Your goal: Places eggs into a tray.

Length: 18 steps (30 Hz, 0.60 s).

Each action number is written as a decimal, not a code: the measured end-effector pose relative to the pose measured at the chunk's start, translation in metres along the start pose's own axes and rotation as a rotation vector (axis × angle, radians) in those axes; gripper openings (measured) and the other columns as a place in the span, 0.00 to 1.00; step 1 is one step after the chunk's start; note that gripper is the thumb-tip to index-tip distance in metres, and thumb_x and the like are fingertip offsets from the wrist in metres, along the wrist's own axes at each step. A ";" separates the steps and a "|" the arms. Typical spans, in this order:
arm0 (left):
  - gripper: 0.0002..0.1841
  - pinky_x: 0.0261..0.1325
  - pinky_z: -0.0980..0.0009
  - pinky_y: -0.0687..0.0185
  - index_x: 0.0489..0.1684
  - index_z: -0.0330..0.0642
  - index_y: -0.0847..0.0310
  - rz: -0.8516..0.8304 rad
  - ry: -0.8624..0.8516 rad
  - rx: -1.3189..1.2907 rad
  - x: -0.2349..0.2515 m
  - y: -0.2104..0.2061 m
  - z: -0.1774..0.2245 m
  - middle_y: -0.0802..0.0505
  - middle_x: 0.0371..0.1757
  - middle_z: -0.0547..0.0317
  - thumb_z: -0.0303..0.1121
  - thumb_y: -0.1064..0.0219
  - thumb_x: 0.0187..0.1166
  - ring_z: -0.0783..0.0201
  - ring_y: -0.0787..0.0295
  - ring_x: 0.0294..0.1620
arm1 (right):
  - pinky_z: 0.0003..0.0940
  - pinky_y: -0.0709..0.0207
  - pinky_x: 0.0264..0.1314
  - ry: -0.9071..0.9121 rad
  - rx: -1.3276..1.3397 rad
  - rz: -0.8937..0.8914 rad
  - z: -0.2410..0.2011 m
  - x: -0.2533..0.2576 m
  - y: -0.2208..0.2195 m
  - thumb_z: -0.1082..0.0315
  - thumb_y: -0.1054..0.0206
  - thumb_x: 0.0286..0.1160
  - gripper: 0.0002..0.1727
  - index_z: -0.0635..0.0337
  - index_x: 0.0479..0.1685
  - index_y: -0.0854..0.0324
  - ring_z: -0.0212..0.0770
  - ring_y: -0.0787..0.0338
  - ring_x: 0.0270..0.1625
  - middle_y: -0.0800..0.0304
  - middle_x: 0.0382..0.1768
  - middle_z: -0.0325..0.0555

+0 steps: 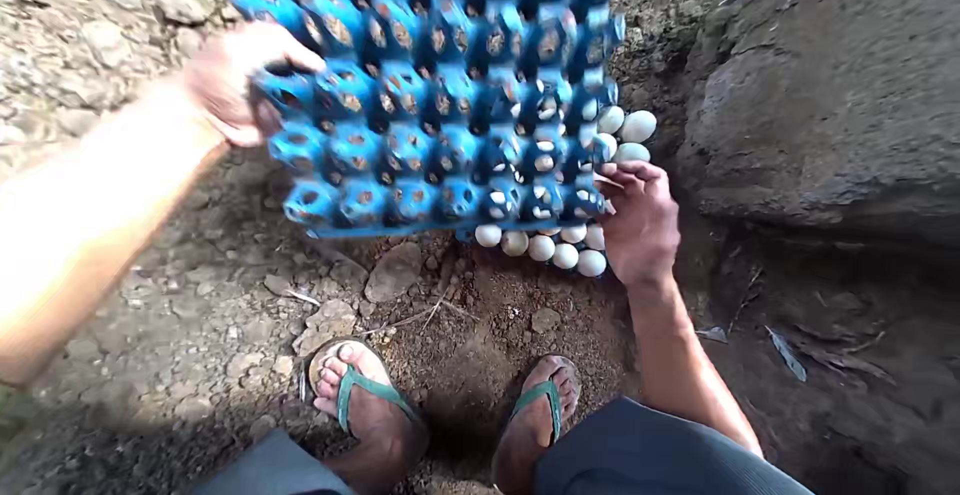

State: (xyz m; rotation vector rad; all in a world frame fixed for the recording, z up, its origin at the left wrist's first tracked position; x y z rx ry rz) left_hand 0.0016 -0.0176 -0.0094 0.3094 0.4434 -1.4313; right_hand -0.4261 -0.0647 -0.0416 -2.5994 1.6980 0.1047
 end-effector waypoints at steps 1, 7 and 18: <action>0.15 0.23 0.82 0.18 0.26 0.59 0.22 -0.024 0.034 0.012 0.007 -0.022 -0.002 0.08 0.24 0.74 0.30 0.53 0.79 0.81 0.13 0.23 | 0.41 0.15 0.60 -0.050 0.110 -0.020 -0.005 0.000 0.007 0.25 0.52 0.78 0.36 0.40 0.74 0.34 0.35 0.13 0.64 0.17 0.68 0.30; 0.11 0.33 0.76 0.13 0.33 0.47 0.20 -0.193 0.116 0.090 0.047 -0.119 -0.023 0.10 0.26 0.69 0.29 0.47 0.84 0.76 0.13 0.28 | 0.40 0.15 0.64 -0.245 -0.218 0.389 0.007 -0.032 0.046 0.61 0.28 0.68 0.41 0.58 0.83 0.41 0.38 0.14 0.64 0.18 0.67 0.49; 0.32 0.74 0.44 0.29 0.84 0.31 0.43 -0.199 0.276 0.509 0.105 -0.160 -0.074 0.19 0.70 0.31 0.41 0.40 0.87 0.42 0.21 0.71 | 0.42 0.30 0.81 -0.485 -0.280 0.335 0.055 -0.046 0.089 0.50 0.47 0.87 0.33 0.66 0.82 0.34 0.42 0.22 0.78 0.23 0.76 0.59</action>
Point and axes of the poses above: each hand's wrist, its own x-axis towards the middle knuckle, its own y-axis out of the back of the hand, z = x × y, the point moved 2 cm from there along x, towards the middle knuckle
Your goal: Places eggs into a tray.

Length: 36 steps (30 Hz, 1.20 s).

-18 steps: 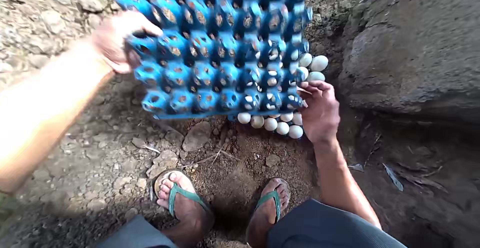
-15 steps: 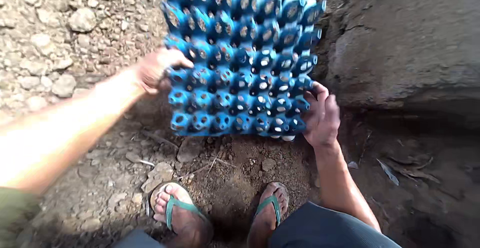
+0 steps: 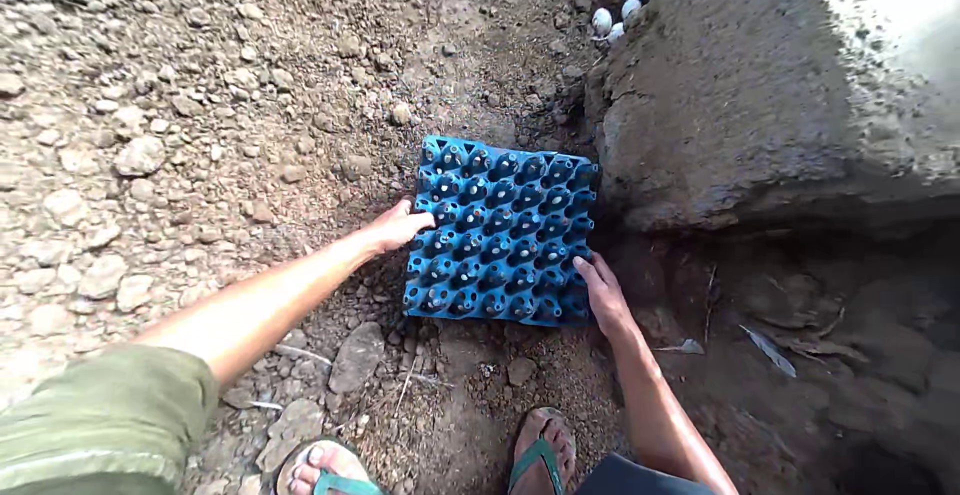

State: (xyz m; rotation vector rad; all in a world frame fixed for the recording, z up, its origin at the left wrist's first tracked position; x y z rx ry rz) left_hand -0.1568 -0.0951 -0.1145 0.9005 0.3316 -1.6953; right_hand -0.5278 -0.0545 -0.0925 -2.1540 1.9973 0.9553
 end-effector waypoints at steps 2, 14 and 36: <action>0.26 0.70 0.50 0.26 0.80 0.32 0.37 -0.025 -0.028 -0.049 -0.003 0.000 0.001 0.17 0.66 0.36 0.37 0.41 0.87 0.49 0.20 0.65 | 0.40 0.28 0.82 0.006 0.101 -0.032 0.011 0.010 0.004 0.38 0.59 0.86 0.42 0.64 0.87 0.39 0.40 0.24 0.80 0.26 0.80 0.55; 0.36 0.70 0.45 0.30 0.92 0.47 0.56 -0.082 0.113 -0.182 -0.018 -0.007 0.015 0.29 0.81 0.39 0.33 0.43 0.82 0.47 0.29 0.76 | 0.37 0.17 0.69 -0.177 0.410 0.081 -0.018 0.028 -0.016 0.42 0.68 0.94 0.35 0.52 0.89 0.41 0.33 0.16 0.69 0.20 0.75 0.46; 0.09 0.34 0.78 0.16 0.36 0.45 0.21 0.419 0.373 -0.757 -0.223 0.075 0.200 0.11 0.27 0.68 0.25 0.47 0.77 0.76 0.13 0.29 | 0.30 0.09 0.47 -0.296 0.845 -0.234 -0.273 -0.017 0.037 0.54 0.66 0.92 0.27 0.52 0.54 0.18 0.29 0.05 0.42 0.04 0.39 0.36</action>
Point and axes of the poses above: each hand's wrist, its own x-axis towards the middle knuckle, its own y-axis out of the back of the hand, z = x × y, the point moved 2 cm from there along x, towards the middle knuckle
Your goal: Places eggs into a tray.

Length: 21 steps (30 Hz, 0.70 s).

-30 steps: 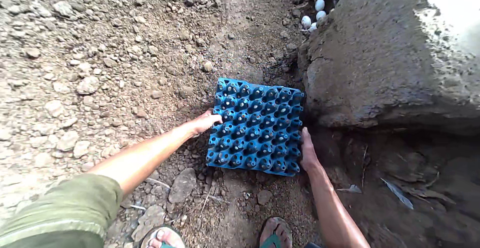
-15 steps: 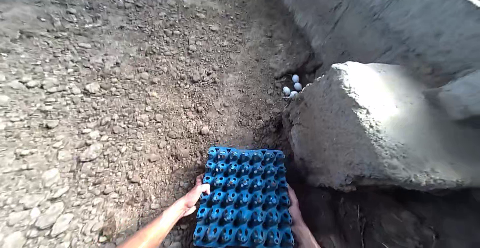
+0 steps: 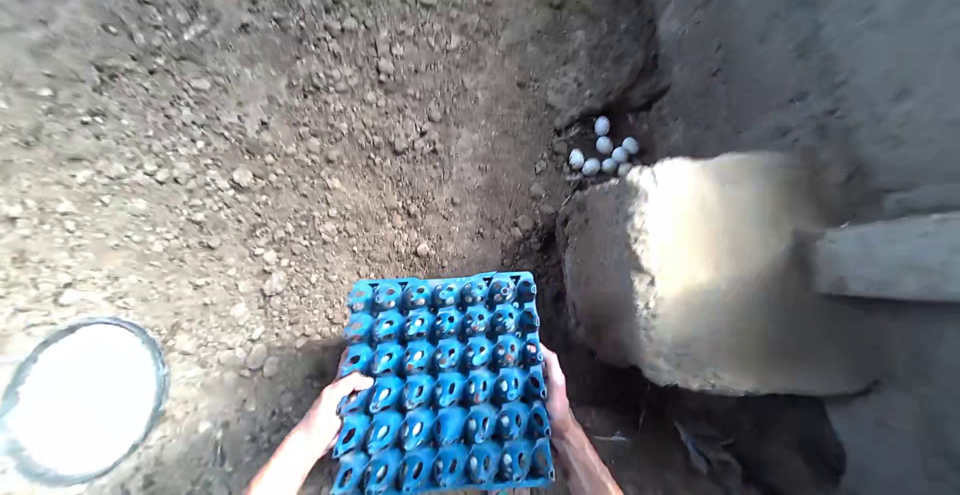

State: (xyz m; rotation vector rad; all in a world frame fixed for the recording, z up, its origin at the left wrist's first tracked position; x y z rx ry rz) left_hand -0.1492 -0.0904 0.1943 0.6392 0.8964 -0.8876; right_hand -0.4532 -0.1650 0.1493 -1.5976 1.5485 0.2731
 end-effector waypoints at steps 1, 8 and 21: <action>0.08 0.33 0.78 0.16 0.37 0.44 0.21 0.030 0.011 -0.007 -0.011 -0.002 0.030 0.11 0.27 0.68 0.24 0.46 0.77 0.76 0.13 0.28 | 0.30 0.09 0.47 0.001 0.012 -0.014 -0.024 0.003 -0.018 0.53 0.66 0.92 0.28 0.53 0.54 0.18 0.29 0.05 0.43 0.04 0.39 0.37; 0.09 0.34 0.82 0.17 0.40 0.48 0.23 -0.049 -0.041 -0.018 0.008 -0.042 0.241 0.11 0.27 0.73 0.23 0.47 0.76 0.81 0.13 0.28 | 0.28 0.09 0.45 0.034 0.061 -0.029 -0.184 0.105 -0.131 0.55 0.66 0.92 0.27 0.51 0.48 0.16 0.28 0.05 0.41 0.04 0.36 0.36; 0.09 0.38 0.75 0.15 0.54 0.49 0.23 -0.297 -0.039 0.183 0.410 -0.234 0.418 0.10 0.37 0.67 0.29 0.44 0.84 0.74 0.12 0.36 | 0.27 0.14 0.41 0.056 -0.072 0.091 -0.237 0.532 -0.063 0.38 0.70 0.91 0.31 0.40 0.61 0.22 0.24 0.11 0.39 0.09 0.39 0.28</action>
Point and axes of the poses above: each hand's wrist, its own x-axis towards the middle knuckle, its own y-axis out of the back of the hand, z = x × y, the point moved 2 cm from there along x, towards the middle knuckle
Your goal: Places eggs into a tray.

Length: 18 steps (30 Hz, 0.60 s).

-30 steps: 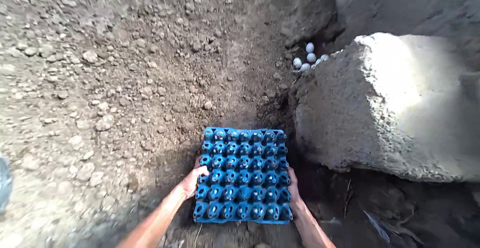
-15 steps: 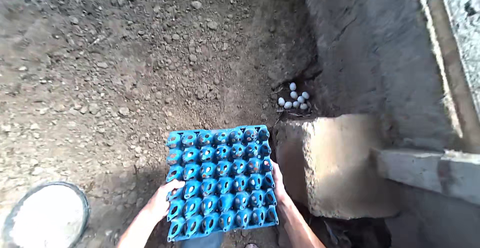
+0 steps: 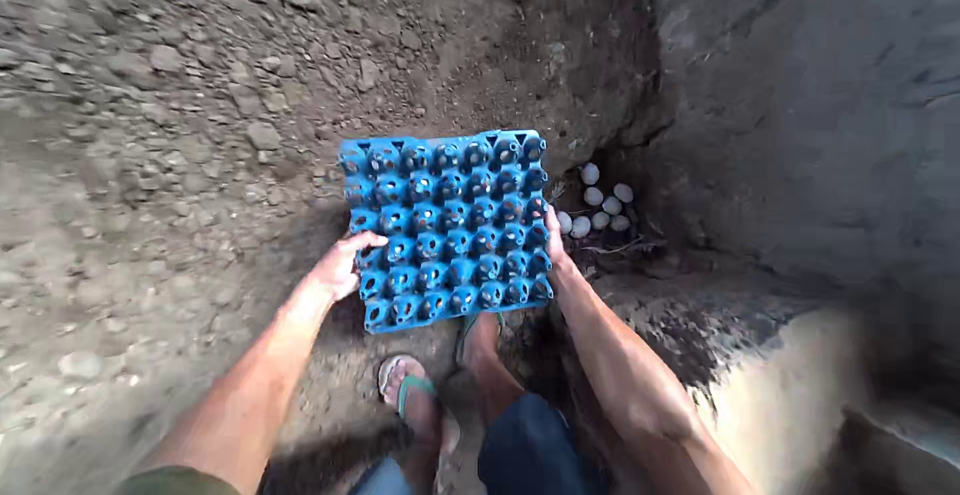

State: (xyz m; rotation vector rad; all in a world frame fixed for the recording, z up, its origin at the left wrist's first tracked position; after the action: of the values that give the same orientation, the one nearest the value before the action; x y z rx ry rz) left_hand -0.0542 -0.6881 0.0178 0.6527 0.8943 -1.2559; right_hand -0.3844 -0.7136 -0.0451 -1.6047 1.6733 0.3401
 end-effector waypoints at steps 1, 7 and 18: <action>0.07 0.40 0.74 0.15 0.51 0.49 0.21 0.010 -0.006 0.027 0.034 -0.002 0.004 0.10 0.38 0.66 0.31 0.43 0.83 0.73 0.12 0.38 | 0.26 0.15 0.39 -0.012 -0.031 0.044 0.001 0.024 0.001 0.38 0.70 0.92 0.31 0.40 0.63 0.23 0.23 0.12 0.38 0.10 0.39 0.28; 0.06 0.40 0.78 0.20 0.41 0.52 0.20 0.006 -0.001 0.183 0.150 -0.015 0.007 0.12 0.37 0.71 0.34 0.43 0.81 0.77 0.15 0.38 | 0.33 0.14 0.46 -0.109 -0.080 0.134 0.030 0.095 0.029 0.33 0.68 0.89 0.34 0.39 0.72 0.25 0.30 0.11 0.45 0.10 0.48 0.35; 0.15 0.45 0.81 0.11 0.56 0.47 0.24 -0.381 0.027 0.471 0.176 0.006 0.033 0.06 0.41 0.73 0.21 0.42 0.76 0.80 0.08 0.40 | 0.69 0.21 0.61 0.033 -0.870 0.922 -0.040 0.105 0.135 0.54 0.39 0.83 0.24 0.65 0.66 0.21 0.66 0.13 0.62 0.14 0.60 0.68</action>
State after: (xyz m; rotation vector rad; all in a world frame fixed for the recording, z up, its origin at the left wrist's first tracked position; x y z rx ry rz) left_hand -0.0301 -0.8052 -0.1158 0.8965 0.7693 -1.8332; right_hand -0.5137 -0.7943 -0.1324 -1.2175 2.3840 1.6862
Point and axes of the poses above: each hand's wrist, its own x-axis towards the middle knuckle, its own y-axis out of the back of the hand, z = x × y, the point moved 2 cm from there along x, towards the middle knuckle
